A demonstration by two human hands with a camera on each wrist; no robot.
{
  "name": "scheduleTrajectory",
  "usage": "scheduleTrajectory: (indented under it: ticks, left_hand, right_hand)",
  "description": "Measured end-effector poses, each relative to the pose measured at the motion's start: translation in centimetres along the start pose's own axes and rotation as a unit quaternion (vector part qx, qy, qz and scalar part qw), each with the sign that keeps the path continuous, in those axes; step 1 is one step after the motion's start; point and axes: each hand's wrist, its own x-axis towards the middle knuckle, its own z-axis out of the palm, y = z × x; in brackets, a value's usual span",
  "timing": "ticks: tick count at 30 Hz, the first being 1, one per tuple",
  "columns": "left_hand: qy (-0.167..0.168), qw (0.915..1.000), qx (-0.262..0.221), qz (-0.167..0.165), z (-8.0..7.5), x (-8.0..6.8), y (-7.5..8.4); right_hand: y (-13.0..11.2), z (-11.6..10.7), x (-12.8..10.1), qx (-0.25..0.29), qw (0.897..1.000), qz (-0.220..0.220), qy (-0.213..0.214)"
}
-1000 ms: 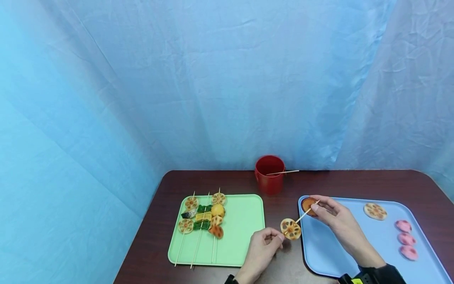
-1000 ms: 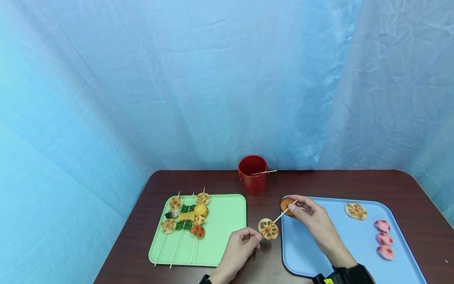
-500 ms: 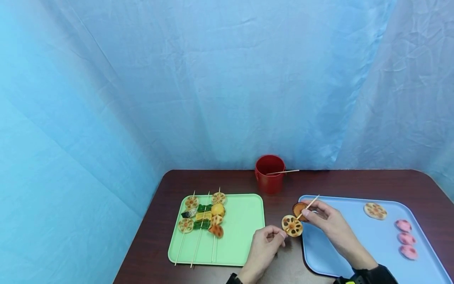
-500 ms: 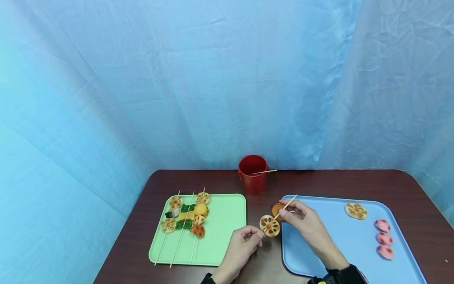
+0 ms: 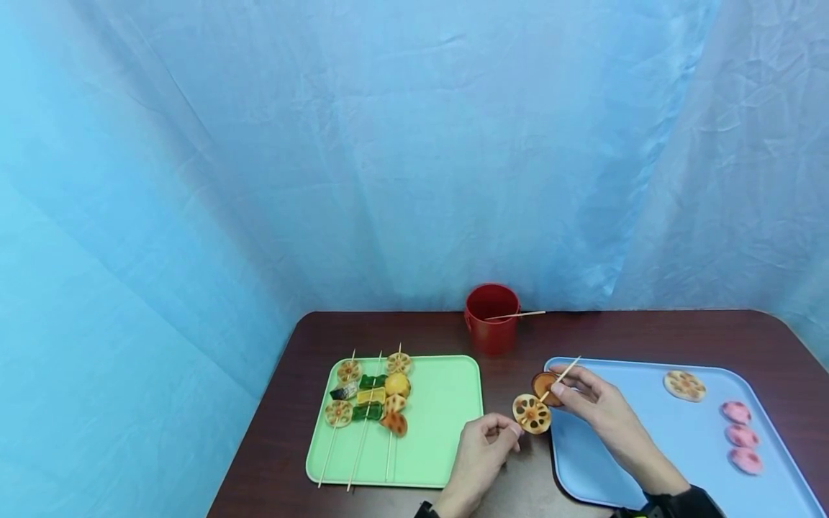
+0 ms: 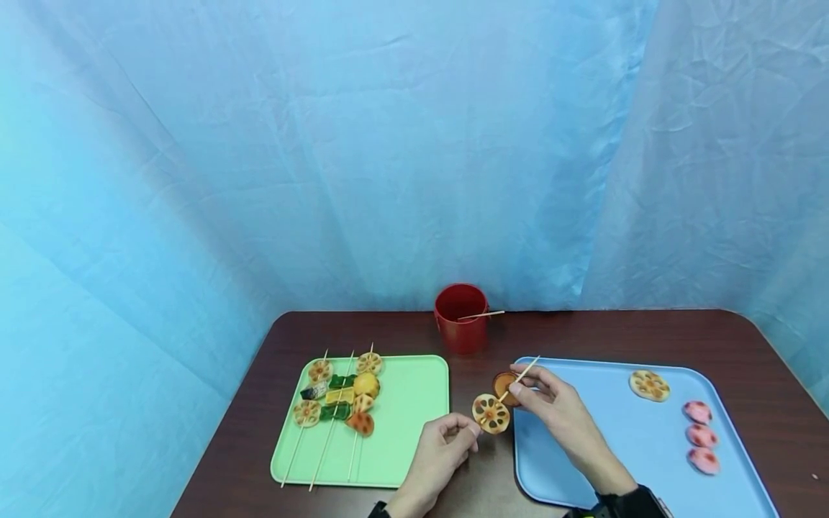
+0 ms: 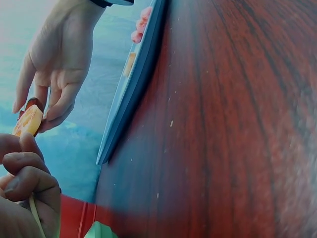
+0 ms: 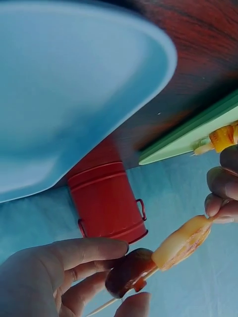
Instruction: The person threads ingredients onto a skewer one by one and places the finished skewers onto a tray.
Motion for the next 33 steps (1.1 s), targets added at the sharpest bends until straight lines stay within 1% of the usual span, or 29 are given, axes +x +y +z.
scheduleTrajectory:
  ticks: [4,8,14,16,21,27,30,33]
  left_hand:
    - [-0.001,1.0,-0.002,-0.001,-0.2,0.0,0.0]
    - [-0.005,0.9999,-0.007,-0.006,-0.5,-0.1,-0.1]
    - [0.0,1.0,-0.006,-0.007,-1.1,-0.1,-0.2]
    - [0.002,0.9999,-0.006,-0.01,-1.2,0.0,-0.2]
    - [0.008,0.9999,-0.002,-0.014,-1.3,0.1,-0.1]
    - [0.011,0.9999,0.004,-0.007,-1.5,0.3,0.0]
    - [0.009,1.0,0.0,0.001,-1.6,0.5,0.0]
    - [0.007,1.0,-0.005,0.004,-1.7,0.8,0.1]
  right_hand:
    - [0.1,-0.5,-0.1,-0.009,1.0,-0.01,0.009]
    - [0.2,-1.5,-0.1,-0.029,0.999,0.004,0.02]
    - [0.6,-3.8,-0.1,-0.092,0.995,0.027,0.036]
    - [0.7,-4.7,-0.1,-0.114,0.992,0.023,0.049]
    - [0.8,-7.2,-0.3,-0.173,0.981,0.004,0.085]
    - [0.8,-10.7,-0.4,-0.251,0.963,-0.009,0.096]
    - [0.8,-12.3,-0.3,-0.272,0.957,-0.012,0.098]
    - [0.9,-13.7,-0.3,-0.295,0.949,-0.014,0.11]
